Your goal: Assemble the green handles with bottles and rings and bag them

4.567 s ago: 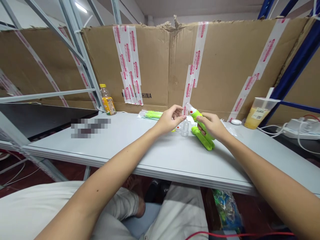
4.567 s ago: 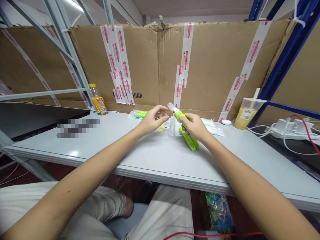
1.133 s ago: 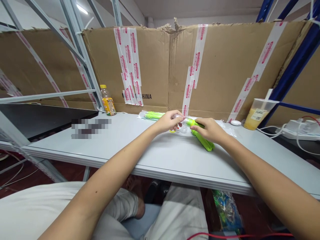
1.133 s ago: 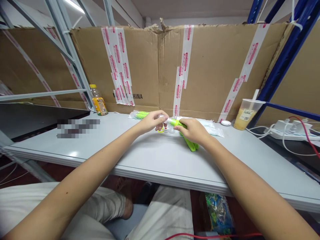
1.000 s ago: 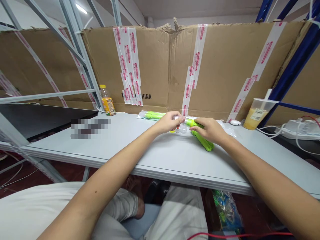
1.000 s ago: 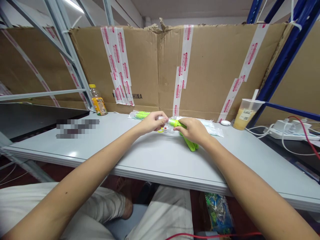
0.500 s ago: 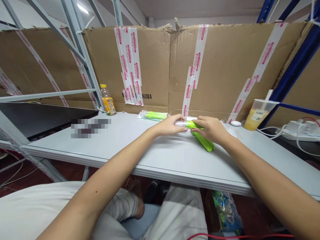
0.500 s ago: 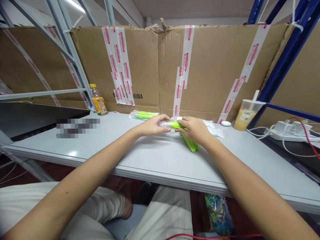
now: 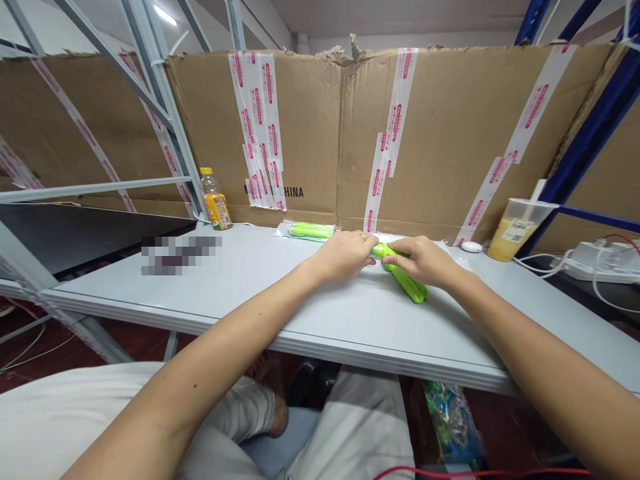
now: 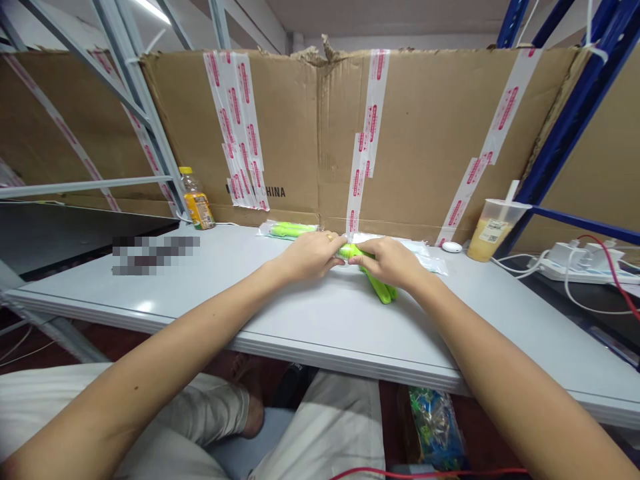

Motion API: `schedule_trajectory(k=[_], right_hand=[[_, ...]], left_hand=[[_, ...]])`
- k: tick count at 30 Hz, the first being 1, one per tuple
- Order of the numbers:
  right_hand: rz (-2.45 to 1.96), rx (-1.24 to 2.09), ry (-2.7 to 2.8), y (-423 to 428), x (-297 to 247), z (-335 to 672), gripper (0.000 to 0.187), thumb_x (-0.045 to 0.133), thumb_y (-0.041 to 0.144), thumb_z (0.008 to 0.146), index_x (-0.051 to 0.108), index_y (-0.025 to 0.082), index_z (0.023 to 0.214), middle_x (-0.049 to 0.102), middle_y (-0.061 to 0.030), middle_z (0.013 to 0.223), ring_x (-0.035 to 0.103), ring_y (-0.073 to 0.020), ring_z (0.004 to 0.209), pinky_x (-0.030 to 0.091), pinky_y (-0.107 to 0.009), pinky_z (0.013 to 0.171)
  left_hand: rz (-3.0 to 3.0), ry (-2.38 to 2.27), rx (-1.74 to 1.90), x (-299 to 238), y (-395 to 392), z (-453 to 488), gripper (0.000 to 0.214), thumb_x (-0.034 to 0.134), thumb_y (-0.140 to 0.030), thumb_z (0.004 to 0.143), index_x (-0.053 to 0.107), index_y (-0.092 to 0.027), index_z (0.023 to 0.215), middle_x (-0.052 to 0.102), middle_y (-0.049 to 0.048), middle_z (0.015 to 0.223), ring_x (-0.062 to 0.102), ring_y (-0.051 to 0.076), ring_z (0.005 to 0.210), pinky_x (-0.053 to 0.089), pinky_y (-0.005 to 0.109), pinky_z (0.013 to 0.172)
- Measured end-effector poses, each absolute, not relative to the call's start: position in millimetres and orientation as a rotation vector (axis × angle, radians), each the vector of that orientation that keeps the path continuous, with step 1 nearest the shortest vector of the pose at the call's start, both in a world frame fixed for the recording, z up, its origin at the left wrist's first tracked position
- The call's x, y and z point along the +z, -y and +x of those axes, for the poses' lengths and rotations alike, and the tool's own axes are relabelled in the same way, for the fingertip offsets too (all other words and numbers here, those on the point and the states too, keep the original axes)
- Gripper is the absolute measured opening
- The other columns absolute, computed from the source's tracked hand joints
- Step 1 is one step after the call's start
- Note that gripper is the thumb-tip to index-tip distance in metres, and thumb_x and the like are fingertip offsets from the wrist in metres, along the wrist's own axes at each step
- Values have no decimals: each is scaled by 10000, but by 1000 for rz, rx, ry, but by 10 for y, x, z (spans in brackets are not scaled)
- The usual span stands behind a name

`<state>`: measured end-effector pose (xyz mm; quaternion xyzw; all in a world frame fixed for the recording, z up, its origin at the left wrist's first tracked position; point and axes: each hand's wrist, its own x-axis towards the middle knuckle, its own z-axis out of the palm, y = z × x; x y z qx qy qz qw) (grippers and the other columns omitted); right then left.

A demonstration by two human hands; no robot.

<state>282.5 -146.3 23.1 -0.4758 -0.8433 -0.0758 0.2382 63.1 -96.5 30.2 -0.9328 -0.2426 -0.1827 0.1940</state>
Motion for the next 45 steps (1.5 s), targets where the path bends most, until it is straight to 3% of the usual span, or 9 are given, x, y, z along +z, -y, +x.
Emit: schedule_trajectory(k=[6, 10, 18, 21, 28, 32, 36, 41, 45], right_hand=[[-1331, -740, 2213, 1447, 201, 2759, 329, 520, 468, 969, 722, 216, 1033, 677, -66, 840, 534, -188, 734, 207, -310, 564], [-1303, -871, 2244, 1427, 181, 2742, 322, 522, 427, 973, 708, 201, 1106, 682, -78, 849, 542, -201, 761, 204, -316, 572], [-1292, -171, 2323, 1446, 241, 2823, 380, 505, 486, 961, 688, 194, 801, 644, -32, 696, 486, -153, 615, 272, -292, 590], [-1256, -73, 2288, 1451, 249, 2836, 391, 518, 519, 950, 701, 198, 823, 646, -21, 698, 496, -153, 626, 288, -291, 602], [-1318, -782, 2213, 1410, 182, 2770, 324, 502, 452, 976, 717, 218, 1043, 662, -69, 821, 525, -196, 740, 211, -312, 571], [-1288, -885, 2269, 1395, 165, 2754, 321, 485, 397, 989, 693, 188, 1115, 676, -87, 843, 538, -205, 767, 215, -319, 578], [-1341, -637, 2293, 1422, 200, 2770, 340, 484, 453, 975, 699, 190, 967, 669, -75, 813, 517, -181, 685, 201, -313, 561], [-1253, 94, 2318, 1470, 289, 2814, 445, 484, 534, 948, 676, 185, 751, 535, 8, 598, 390, -125, 558, 276, -282, 560], [-1216, 76, 2253, 1462, 280, 2815, 464, 505, 582, 931, 672, 190, 747, 528, 15, 611, 404, -130, 585, 281, -283, 575]], left_hand=[[-2795, 753, -674, 333, 932, 577, 387, 482, -463, 955, 569, -163, 1185, 708, 110, 1053, 658, 243, 898, 452, 343, 741], [-2858, 847, -604, 339, 940, 575, 347, 450, -423, 971, 590, -168, 1159, 713, 118, 1077, 666, 251, 918, 449, 346, 745], [-2557, 674, -462, 281, 964, 663, 283, 490, -344, 974, 571, -109, 1110, 692, 142, 1026, 662, 264, 936, 452, 344, 739], [-2483, 576, -492, 292, 968, 668, 261, 508, -317, 965, 577, -99, 1091, 676, 153, 1032, 645, 269, 981, 454, 351, 781], [-2739, 791, -631, 323, 980, 608, 390, 430, -446, 981, 548, -152, 1208, 703, 120, 1087, 667, 261, 959, 464, 358, 767], [-2769, 850, -579, 307, 958, 614, 317, 465, -402, 973, 558, -157, 1151, 706, 122, 1084, 672, 267, 946, 456, 358, 738], [-2617, 769, -498, 273, 958, 648, 274, 486, -344, 973, 550, -128, 1127, 690, 133, 1035, 664, 249, 885, 438, 340, 703], [-2437, 512, -499, 221, 944, 694, 227, 413, -265, 998, 570, -109, 1051, 657, 136, 964, 622, 247, 922, 421, 352, 749], [-2363, 487, -563, 241, 926, 698, 269, 350, -243, 1010, 582, -118, 1064, 653, 149, 1007, 608, 256, 943, 416, 375, 775]])
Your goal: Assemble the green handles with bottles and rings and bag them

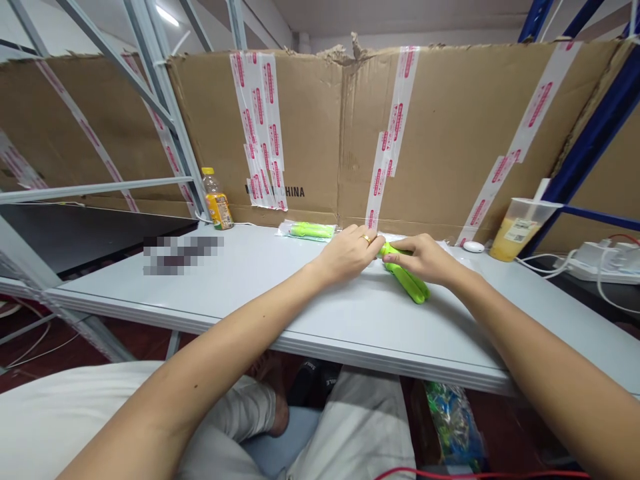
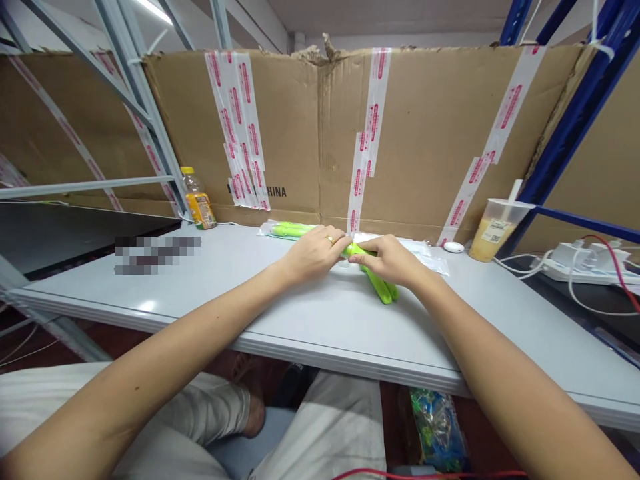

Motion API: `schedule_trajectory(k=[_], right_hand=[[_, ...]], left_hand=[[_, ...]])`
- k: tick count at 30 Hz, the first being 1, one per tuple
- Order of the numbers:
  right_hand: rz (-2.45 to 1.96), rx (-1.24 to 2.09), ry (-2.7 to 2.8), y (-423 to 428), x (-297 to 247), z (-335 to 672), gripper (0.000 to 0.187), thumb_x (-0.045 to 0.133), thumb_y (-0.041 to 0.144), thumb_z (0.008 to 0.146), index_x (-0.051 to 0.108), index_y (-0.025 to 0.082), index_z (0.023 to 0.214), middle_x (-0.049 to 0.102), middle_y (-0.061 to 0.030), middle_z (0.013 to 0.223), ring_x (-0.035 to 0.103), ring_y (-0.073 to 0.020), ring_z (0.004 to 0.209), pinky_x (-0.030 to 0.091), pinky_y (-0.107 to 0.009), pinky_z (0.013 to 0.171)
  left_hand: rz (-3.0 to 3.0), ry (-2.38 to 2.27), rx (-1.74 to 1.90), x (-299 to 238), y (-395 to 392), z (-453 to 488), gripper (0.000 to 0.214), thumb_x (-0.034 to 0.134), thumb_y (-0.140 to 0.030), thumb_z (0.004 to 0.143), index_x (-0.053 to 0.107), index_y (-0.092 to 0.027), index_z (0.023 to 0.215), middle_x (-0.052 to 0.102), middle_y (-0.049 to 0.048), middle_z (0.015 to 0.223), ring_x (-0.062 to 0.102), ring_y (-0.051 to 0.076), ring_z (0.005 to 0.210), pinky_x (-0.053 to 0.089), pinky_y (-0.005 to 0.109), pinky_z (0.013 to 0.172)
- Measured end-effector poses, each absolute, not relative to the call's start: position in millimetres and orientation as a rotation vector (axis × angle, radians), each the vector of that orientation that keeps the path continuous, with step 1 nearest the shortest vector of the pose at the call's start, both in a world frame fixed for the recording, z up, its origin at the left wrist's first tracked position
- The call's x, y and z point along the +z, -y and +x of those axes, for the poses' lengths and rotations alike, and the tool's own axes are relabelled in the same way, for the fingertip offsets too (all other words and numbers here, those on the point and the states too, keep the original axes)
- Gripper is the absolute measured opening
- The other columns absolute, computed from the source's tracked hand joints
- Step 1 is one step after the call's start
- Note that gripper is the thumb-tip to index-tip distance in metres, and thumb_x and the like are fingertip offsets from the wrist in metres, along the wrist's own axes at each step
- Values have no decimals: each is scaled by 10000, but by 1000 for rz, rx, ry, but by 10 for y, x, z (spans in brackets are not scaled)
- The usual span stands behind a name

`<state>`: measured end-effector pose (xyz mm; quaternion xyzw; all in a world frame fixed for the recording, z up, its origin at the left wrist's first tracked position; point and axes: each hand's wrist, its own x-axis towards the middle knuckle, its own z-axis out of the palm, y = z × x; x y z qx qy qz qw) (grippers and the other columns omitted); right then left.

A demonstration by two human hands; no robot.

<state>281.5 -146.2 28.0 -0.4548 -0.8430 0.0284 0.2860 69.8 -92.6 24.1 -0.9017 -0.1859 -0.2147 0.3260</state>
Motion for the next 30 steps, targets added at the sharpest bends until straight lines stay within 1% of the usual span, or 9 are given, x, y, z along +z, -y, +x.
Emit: schedule_trajectory(k=[4, 6, 10, 15, 20, 22, 24, 27, 30], right_hand=[[-1326, -481, 2185, 1421, 217, 2773, 368, 519, 512, 951, 722, 206, 931, 639, -44, 783, 493, -167, 678, 231, -301, 576], [-1381, -707, 2176, 1404, 196, 2759, 333, 520, 470, 960, 724, 218, 1032, 656, -64, 831, 518, -185, 717, 197, -311, 566], [-1381, -877, 2222, 1394, 184, 2763, 311, 522, 411, 969, 702, 220, 1135, 673, -74, 854, 545, -201, 765, 191, -319, 566], [-1434, -763, 2276, 1426, 206, 2768, 292, 527, 439, 961, 696, 207, 1015, 693, -67, 853, 542, -184, 674, 182, -315, 547], [-1419, -523, 2332, 1455, 227, 2776, 288, 536, 442, 949, 683, 214, 852, 678, -53, 753, 569, -197, 672, 253, -300, 561], [-1408, -446, 2321, 1453, 232, 2781, 263, 560, 441, 935, 698, 223, 884, 694, -50, 773, 591, -205, 696, 288, -300, 575], [-1392, -391, 2283, 1444, 251, 2793, 267, 607, 460, 905, 719, 238, 1001, 724, -50, 853, 620, -219, 748, 335, -301, 603], [-1274, -288, 2214, 1414, 320, 2875, 423, 656, 495, 864, 697, 247, 1204, 737, -56, 950, 648, -230, 823, 429, -316, 694], [-1225, -274, 1952, 1340, 387, 3112, 372, 514, 416, 949, 720, 199, 1170, 737, -85, 982, 667, -227, 870, 484, -340, 785]], left_hand=[[-2475, 621, -583, 287, 954, 655, 389, 426, -380, 988, 522, -95, 1235, 660, 160, 1119, 626, 282, 1022, 445, 376, 796], [-2572, 716, -575, 299, 972, 634, 446, 409, -405, 992, 469, -106, 1317, 670, 153, 1160, 641, 281, 1046, 457, 371, 797], [-2646, 830, -530, 298, 977, 631, 368, 429, -363, 989, 506, -139, 1271, 697, 133, 1133, 671, 273, 1006, 462, 359, 774], [-2569, 760, -510, 258, 949, 654, 288, 472, -317, 984, 553, -107, 1163, 691, 138, 1062, 670, 269, 954, 456, 346, 729], [-2519, 657, -494, 204, 912, 669, 243, 454, -293, 998, 563, -99, 1095, 677, 125, 1001, 650, 242, 944, 456, 337, 747], [-2487, 627, -508, 201, 902, 678, 243, 461, -294, 995, 563, -98, 1097, 672, 126, 995, 642, 239, 948, 457, 340, 763], [-2446, 592, -537, 213, 896, 682, 254, 483, -299, 982, 562, -96, 1112, 665, 130, 1004, 630, 246, 962, 459, 351, 783], [-2375, 579, -613, 252, 878, 662, 271, 536, -297, 944, 559, -107, 1136, 652, 133, 1037, 612, 264, 985, 463, 370, 796], [-2336, 643, -731, 289, 821, 600, 305, 550, -276, 923, 540, -117, 1184, 643, 131, 1065, 601, 268, 1007, 469, 372, 811]])
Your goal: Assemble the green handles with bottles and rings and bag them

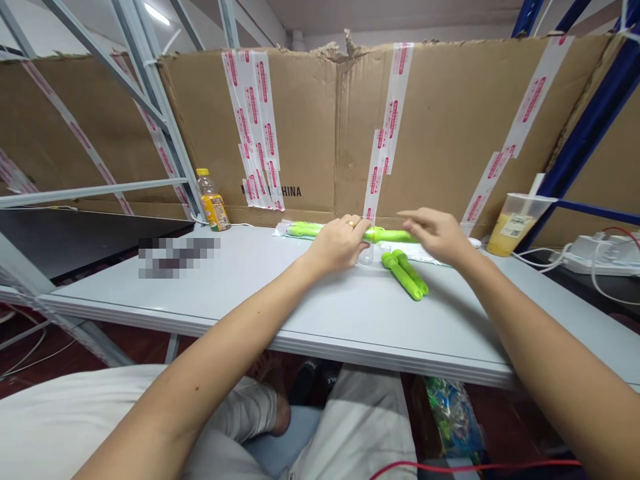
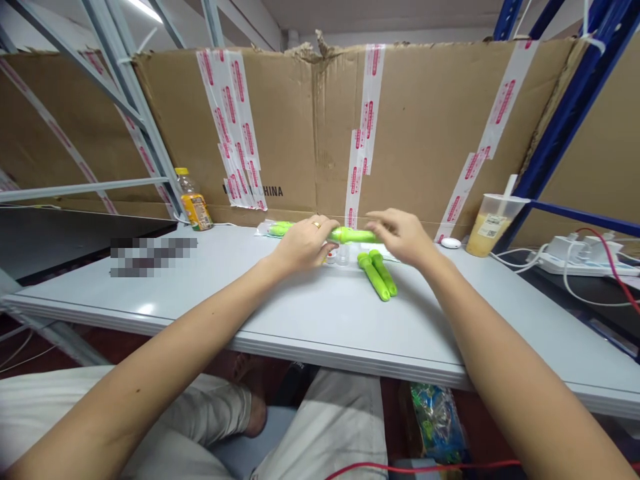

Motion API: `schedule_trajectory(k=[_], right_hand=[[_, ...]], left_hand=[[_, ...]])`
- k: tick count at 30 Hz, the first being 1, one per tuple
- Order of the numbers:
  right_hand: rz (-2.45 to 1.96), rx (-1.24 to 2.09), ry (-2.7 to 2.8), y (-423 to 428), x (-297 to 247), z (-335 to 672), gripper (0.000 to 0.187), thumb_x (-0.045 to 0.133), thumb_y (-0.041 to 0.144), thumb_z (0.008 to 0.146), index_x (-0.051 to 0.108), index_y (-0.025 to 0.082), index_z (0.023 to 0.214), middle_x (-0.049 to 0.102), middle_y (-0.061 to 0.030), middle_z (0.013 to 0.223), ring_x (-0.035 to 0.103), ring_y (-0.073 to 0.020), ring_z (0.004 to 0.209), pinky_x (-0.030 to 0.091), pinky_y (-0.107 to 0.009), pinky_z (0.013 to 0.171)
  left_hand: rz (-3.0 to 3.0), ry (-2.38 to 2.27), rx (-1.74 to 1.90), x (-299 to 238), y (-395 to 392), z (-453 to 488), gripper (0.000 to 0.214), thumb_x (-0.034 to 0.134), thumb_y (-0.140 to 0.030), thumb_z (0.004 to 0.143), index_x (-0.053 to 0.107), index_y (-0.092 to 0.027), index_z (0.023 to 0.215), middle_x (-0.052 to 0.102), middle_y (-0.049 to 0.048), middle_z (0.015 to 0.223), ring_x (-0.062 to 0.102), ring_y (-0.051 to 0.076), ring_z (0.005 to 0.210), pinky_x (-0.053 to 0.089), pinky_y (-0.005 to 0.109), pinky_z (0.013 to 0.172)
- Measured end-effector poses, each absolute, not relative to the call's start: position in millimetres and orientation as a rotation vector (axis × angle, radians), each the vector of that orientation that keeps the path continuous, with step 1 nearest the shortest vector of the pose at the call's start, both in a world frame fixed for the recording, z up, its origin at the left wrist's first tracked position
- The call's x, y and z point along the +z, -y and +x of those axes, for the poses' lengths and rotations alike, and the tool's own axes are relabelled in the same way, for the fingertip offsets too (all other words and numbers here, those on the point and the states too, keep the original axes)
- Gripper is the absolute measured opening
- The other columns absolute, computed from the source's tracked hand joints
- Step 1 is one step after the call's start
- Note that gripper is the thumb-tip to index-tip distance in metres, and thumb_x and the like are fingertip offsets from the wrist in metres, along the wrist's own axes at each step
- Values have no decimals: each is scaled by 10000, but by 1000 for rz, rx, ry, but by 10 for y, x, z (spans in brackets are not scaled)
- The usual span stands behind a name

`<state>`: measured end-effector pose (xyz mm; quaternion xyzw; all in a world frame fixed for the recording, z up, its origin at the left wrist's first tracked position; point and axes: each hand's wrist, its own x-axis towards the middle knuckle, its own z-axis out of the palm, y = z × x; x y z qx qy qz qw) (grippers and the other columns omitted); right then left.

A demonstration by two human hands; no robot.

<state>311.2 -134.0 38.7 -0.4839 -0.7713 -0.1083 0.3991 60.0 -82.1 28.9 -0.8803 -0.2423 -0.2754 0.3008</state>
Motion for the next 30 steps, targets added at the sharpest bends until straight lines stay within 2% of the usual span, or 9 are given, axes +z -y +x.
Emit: schedule_trajectory(k=[2, 6, 11, 15, 22, 30], right_hand=[[-1368, -340, 1774, 1259, 385, 3350, 340, 482, 331, 942, 736, 174, 1106, 735, -108, 1055, 676, -244, 932, 501, -362, 831], [-1727, -285, 1854, 1052, 243, 3795, 358, 535, 240, 855, 713, 149, 1152, 724, -134, 1128, 695, -266, 946, 518, -391, 882], [-1955, -195, 2095, 858, -15, 3916, 598, 702, 375, 730, 654, 149, 1281, 662, -165, 1288, 624, -345, 1168, 494, -429, 977], [-2012, -145, 2157, 763, -121, 3866, 683, 715, 403, 702, 627, 132, 1324, 619, -180, 1357, 585, -360, 1233, 468, -421, 1013], [-2036, -41, 2138, 688, -157, 3932, 722, 668, 437, 699, 591, 170, 1365, 670, -117, 1290, 616, -343, 1158, 480, -423, 958], [-1900, -166, 2063, 714, -139, 3939, 620, 649, 417, 726, 625, 180, 1298, 674, -131, 1164, 628, -305, 1062, 478, -388, 910]], left_hand=[[-2331, 707, -794, 302, 764, 545, 318, 553, -264, 917, 531, -120, 1199, 639, 130, 1065, 596, 267, 1014, 473, 371, 825], [-2330, 810, -817, 295, 664, 454, 304, 566, -243, 898, 534, -135, 1180, 634, 124, 1058, 590, 271, 1017, 479, 375, 820], [-2334, 834, -823, 270, 640, 431, 288, 558, -258, 906, 537, -159, 1175, 631, 111, 1051, 590, 267, 1008, 481, 375, 804], [-2344, 833, -805, 266, 671, 453, 304, 565, -265, 902, 541, -160, 1186, 628, 112, 1062, 586, 268, 1022, 487, 373, 793], [-2365, 811, -814, 257, 670, 462, 316, 561, -244, 895, 542, -164, 1200, 622, 112, 1069, 585, 264, 1028, 491, 370, 798], [-2353, 855, -811, 257, 669, 447, 311, 565, -260, 898, 538, -177, 1196, 616, 105, 1073, 582, 259, 1037, 488, 366, 801]])
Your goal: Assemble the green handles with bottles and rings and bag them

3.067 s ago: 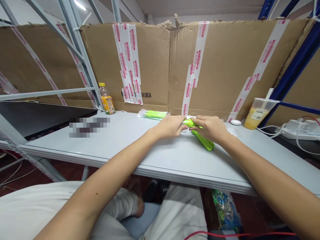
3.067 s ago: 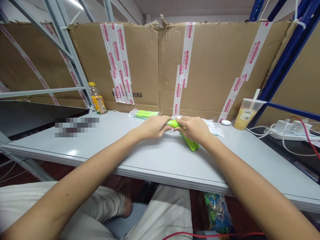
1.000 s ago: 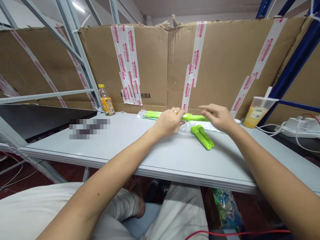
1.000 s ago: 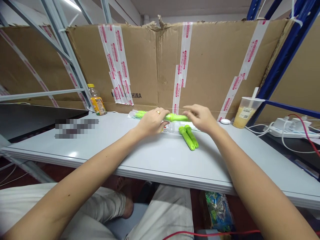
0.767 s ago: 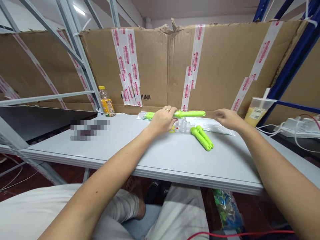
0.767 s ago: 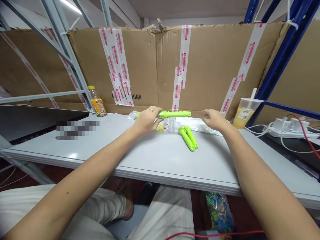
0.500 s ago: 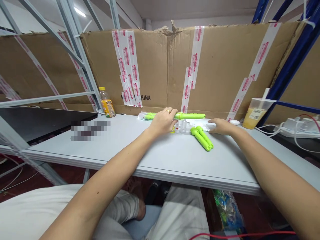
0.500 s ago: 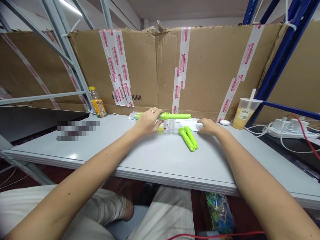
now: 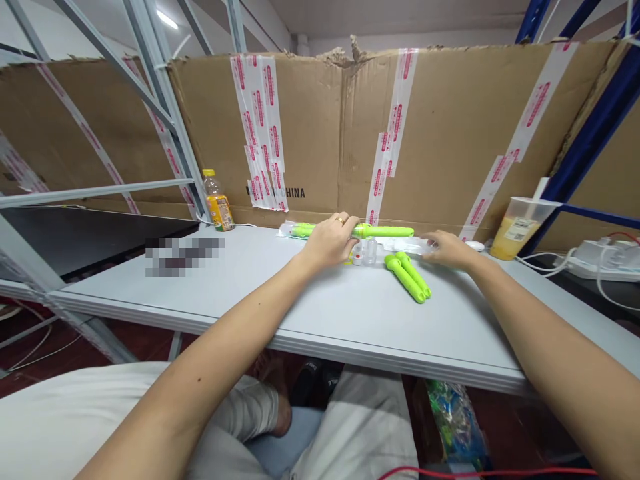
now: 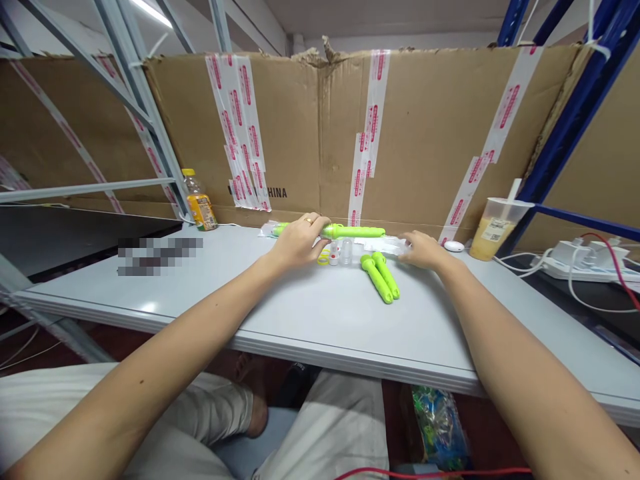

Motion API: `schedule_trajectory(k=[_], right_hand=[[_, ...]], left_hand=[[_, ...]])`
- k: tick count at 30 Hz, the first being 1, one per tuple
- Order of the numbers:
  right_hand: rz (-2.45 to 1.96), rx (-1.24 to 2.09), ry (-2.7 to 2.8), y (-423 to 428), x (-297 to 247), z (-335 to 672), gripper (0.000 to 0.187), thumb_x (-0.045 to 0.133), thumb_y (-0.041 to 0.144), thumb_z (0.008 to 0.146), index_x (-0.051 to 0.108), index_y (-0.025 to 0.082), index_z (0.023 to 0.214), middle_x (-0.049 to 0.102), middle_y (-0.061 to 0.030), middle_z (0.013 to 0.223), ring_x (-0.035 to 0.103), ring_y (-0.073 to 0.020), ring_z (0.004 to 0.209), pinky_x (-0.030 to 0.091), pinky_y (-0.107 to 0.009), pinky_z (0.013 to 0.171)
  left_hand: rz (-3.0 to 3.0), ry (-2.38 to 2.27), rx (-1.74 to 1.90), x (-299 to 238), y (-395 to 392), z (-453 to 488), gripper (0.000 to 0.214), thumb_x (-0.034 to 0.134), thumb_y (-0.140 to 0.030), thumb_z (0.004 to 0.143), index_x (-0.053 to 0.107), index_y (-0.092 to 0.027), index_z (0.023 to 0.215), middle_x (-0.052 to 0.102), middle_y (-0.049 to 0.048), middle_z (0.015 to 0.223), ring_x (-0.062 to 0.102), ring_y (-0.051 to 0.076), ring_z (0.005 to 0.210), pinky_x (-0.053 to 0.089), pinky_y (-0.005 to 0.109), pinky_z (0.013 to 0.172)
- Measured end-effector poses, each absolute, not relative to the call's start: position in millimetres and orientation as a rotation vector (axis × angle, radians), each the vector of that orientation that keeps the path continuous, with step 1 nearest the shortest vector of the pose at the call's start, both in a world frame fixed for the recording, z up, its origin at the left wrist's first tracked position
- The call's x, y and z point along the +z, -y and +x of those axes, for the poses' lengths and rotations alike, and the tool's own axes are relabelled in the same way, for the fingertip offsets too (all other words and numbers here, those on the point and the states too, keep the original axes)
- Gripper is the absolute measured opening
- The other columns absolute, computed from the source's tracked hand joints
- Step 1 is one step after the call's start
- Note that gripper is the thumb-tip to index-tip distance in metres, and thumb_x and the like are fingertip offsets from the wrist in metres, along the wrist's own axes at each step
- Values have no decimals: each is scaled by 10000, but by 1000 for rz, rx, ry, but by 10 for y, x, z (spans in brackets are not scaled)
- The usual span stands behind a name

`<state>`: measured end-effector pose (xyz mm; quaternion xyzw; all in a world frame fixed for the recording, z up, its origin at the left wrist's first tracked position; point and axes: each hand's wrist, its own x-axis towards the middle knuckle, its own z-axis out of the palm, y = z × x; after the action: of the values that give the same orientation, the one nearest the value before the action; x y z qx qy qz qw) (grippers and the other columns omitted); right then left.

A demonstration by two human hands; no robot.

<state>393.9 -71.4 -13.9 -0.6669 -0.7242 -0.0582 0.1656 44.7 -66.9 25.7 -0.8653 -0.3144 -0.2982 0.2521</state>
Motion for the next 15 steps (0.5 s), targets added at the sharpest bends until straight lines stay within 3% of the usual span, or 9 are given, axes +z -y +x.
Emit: schedule_trajectory(k=[8, 15], right_hand=[[-1731, -443, 1906, 1005, 149, 3715, 618, 617, 450, 782, 576, 232, 1359, 580, -131, 1180, 608, -326, 1026, 500, -433, 866], [-1649, -492, 1958, 1090, 190, 3507, 618, 610, 422, 784, 564, 211, 1362, 541, -141, 1146, 604, -318, 968, 515, -447, 819]], left_hand=[[-2290, 944, -834, 271, 653, 434, 294, 575, -254, 886, 542, -185, 1170, 604, 107, 1056, 560, 267, 1016, 485, 362, 738], [-2220, 1049, -837, 312, 521, 306, 258, 571, -186, 870, 558, -208, 1127, 593, 117, 1059, 544, 275, 1010, 483, 362, 710]])
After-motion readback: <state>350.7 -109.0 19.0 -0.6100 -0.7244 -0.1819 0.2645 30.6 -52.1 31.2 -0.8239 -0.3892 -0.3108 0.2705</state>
